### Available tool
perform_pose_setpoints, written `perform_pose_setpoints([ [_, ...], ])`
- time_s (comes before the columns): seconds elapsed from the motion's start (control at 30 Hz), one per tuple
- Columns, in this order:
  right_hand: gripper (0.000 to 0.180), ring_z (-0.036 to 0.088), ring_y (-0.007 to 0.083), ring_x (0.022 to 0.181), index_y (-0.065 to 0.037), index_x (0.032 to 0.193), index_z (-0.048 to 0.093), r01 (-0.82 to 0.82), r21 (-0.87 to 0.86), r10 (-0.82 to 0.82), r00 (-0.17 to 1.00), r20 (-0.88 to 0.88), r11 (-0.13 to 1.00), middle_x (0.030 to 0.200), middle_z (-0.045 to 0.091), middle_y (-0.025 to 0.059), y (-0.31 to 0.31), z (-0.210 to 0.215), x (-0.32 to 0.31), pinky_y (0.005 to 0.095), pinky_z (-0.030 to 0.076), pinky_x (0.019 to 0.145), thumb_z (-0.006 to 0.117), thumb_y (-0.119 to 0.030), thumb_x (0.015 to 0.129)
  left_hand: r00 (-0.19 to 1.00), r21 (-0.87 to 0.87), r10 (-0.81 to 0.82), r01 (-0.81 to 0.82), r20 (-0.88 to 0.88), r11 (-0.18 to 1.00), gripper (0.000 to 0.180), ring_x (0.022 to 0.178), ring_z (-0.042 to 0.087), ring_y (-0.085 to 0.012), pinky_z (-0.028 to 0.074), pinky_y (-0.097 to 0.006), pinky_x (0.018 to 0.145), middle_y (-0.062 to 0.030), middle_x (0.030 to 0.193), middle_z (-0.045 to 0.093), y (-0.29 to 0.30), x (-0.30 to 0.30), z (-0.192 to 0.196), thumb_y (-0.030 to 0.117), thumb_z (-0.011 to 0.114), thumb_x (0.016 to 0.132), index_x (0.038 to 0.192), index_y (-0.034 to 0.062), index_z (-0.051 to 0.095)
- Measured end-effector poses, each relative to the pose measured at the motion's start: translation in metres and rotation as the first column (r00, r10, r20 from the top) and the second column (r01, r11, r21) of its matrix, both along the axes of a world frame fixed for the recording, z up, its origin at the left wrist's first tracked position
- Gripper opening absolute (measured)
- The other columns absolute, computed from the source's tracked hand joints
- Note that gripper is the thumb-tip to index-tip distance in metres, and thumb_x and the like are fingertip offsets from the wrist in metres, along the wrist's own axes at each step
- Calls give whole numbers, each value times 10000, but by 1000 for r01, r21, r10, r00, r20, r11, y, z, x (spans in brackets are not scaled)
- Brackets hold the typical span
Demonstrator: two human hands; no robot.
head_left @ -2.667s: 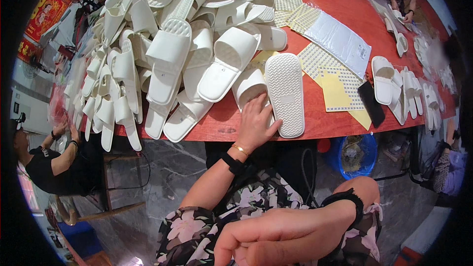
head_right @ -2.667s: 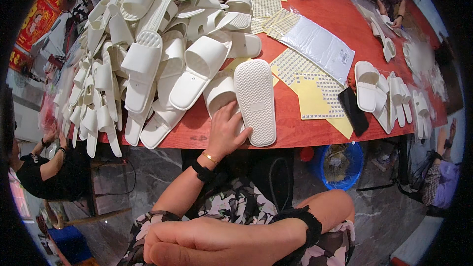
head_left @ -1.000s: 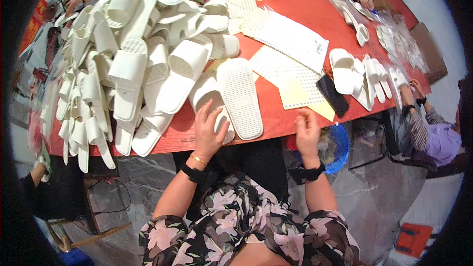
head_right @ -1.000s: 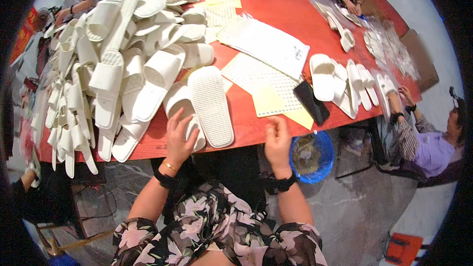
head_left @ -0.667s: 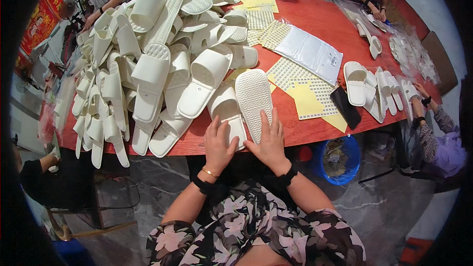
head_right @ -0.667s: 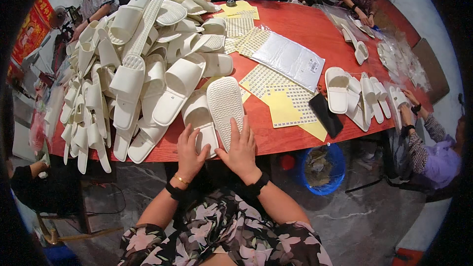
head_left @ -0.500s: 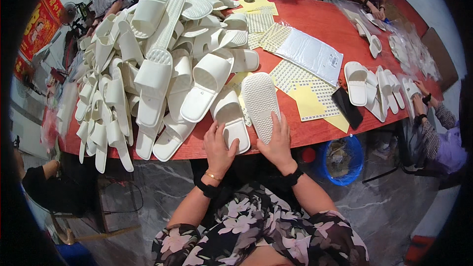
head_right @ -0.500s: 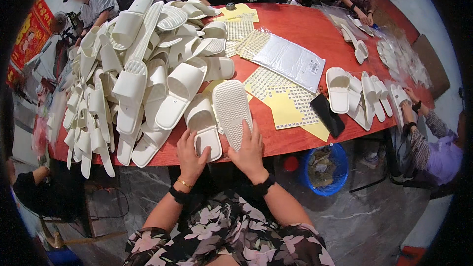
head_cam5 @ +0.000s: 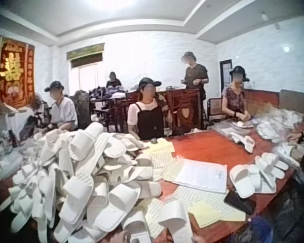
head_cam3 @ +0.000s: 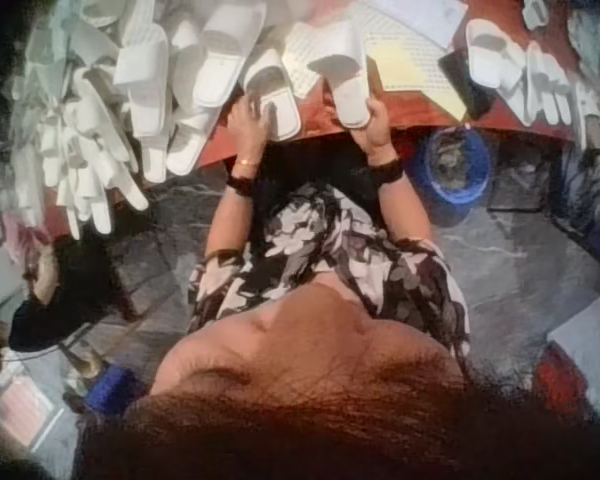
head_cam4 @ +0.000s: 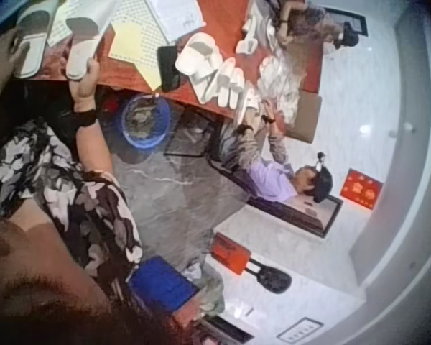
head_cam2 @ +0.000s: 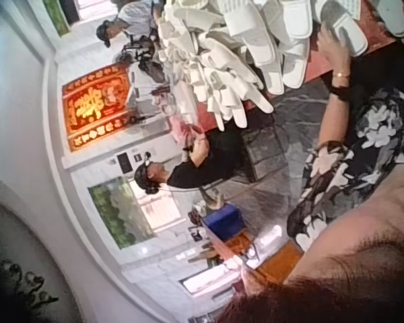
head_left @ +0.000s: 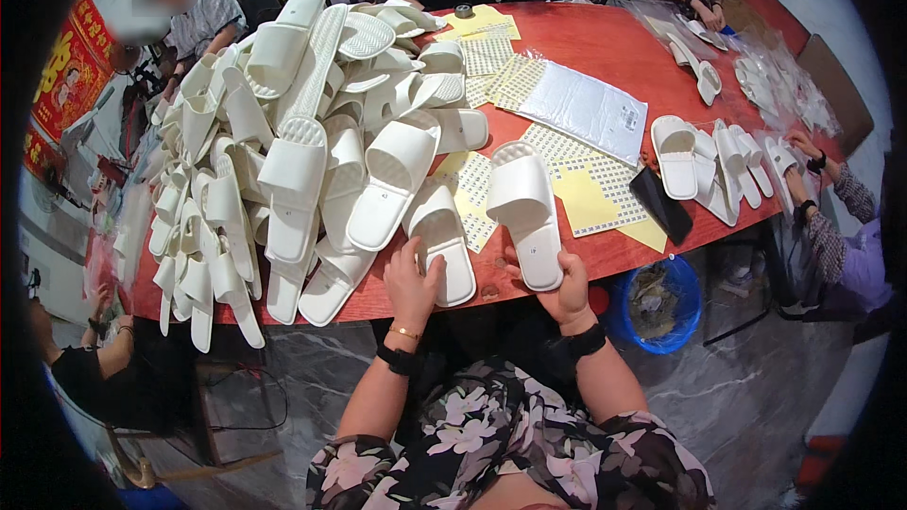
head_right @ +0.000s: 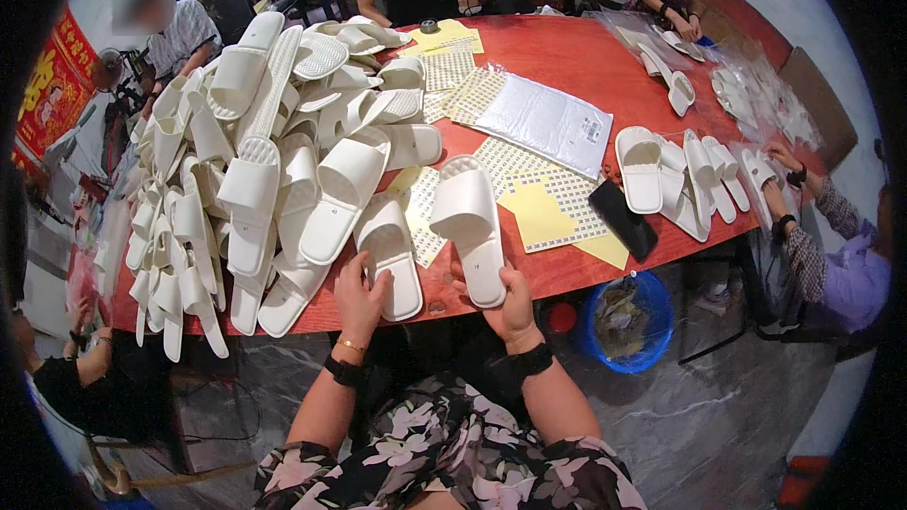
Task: Applying labels and stickers to the interior and soles of white slippers.
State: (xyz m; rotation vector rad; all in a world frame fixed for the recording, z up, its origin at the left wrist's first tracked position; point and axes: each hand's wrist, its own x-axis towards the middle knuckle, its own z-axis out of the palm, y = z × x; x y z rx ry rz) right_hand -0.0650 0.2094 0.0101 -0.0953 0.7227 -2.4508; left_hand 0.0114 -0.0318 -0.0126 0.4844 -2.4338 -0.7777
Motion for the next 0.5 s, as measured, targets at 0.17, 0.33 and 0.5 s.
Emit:
perform_pose_setpoints([
  [0.17,328,659,196,1000,80,1232,538,118,306,-134,991,31,945,1116,661,119,-6,-31,-8,314,533,860,452,-97,969,1000,125,-18,16,16,992,349,886,597,-302,472,-405,785,-155,1012,626,-10,-9,3,143,694,830,1158,37,637],
  [0.33,332,654,157,922,80,1257,520,227,564,-90,961,-260,794,1065,666,130,-7,-25,-2,281,526,810,476,-41,952,987,167,-38,64,-155,984,309,903,587,-341,468,-439,836,-166,997,614,-5,-10,5,111,662,848,1149,40,648],
  [0.5,347,661,148,841,68,1275,515,350,615,-75,901,-427,707,987,685,123,-3,-36,-7,278,526,753,486,-35,945,982,-2,-21,21,187,1000,352,1057,563,-397,442,-476,907,-232,1148,599,-1,-14,13,174,669,841,1154,18,635],
])
